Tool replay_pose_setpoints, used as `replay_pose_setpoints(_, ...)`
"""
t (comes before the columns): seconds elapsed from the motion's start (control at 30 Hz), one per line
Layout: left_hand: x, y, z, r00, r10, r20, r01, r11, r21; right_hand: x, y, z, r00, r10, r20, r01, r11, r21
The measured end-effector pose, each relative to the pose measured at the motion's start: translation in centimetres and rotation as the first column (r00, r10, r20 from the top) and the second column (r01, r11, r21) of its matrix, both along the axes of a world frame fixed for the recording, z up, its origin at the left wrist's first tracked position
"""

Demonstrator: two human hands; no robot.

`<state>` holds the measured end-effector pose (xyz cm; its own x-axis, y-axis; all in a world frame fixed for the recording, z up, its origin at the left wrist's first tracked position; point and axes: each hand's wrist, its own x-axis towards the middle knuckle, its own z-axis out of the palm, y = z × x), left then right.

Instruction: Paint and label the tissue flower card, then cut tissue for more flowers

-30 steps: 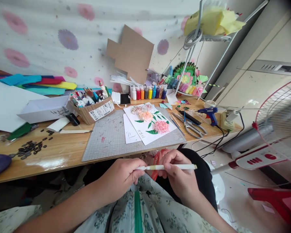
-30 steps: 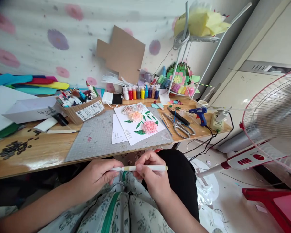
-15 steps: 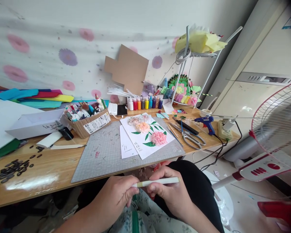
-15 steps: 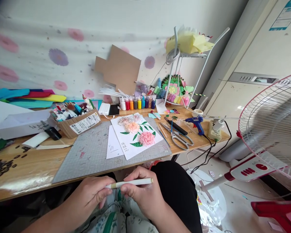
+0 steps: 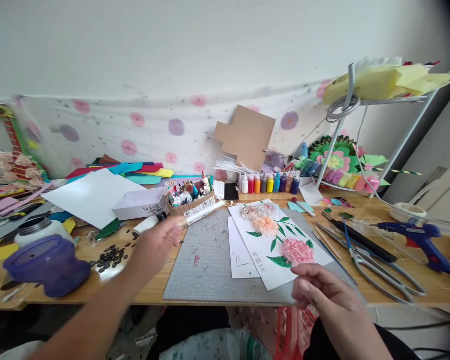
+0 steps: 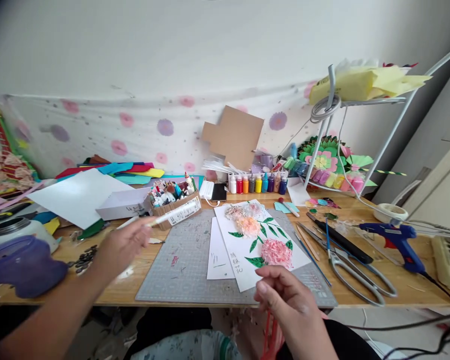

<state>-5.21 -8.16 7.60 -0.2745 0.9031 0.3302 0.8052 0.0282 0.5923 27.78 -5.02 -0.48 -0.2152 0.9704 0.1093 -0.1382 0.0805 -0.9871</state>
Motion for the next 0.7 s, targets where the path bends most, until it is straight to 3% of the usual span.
replay_pose_setpoints(0.1, -4.2, 1.4, 3.9, 0.968, 0.233, -0.087, -0.236, 0.971, -0.022, 1.4, 1.1, -0.6, 0.992, -0.048, 0.118, 0.052, 0.998, -0.028)
replay_pose_setpoints(0.13, -4.9, 1.9, 5.0, 0.957, 0.263, -0.125, -0.268, 0.963, -0.022, 1.7, 1.3, -0.7, 0.987, -0.042, 0.156, 0.045, 0.999, -0.021)
replay_pose_setpoints(0.23, -5.5, 3.5, 7.6, 0.937, 0.190, -0.294, -0.209, 0.977, -0.033, 2.1, 1.9, -0.5, 0.960, -0.004, 0.281, 0.001, 1.000, 0.013)
replay_pose_setpoints(0.33, -4.9, 4.9, 8.9, 0.924, 0.166, -0.345, -0.178, 0.984, -0.005, 2.5, 2.5, 0.0, 0.936, -0.036, 0.350, 0.026, 0.999, 0.034)
replay_pose_setpoints(0.47, -4.1, 6.9, 9.0, 0.845, 0.099, -0.526, -0.146, 0.988, -0.049, 3.8, 3.7, 0.0, 0.911, -0.121, 0.395, 0.104, 0.993, 0.063)
replay_pose_setpoints(0.7, -4.6, 12.1, 6.6, 0.744, -0.001, -0.668, -0.193, 0.957, -0.216, 6.4, 7.2, 0.4, 0.813, -0.258, 0.522, 0.213, 0.966, 0.146)
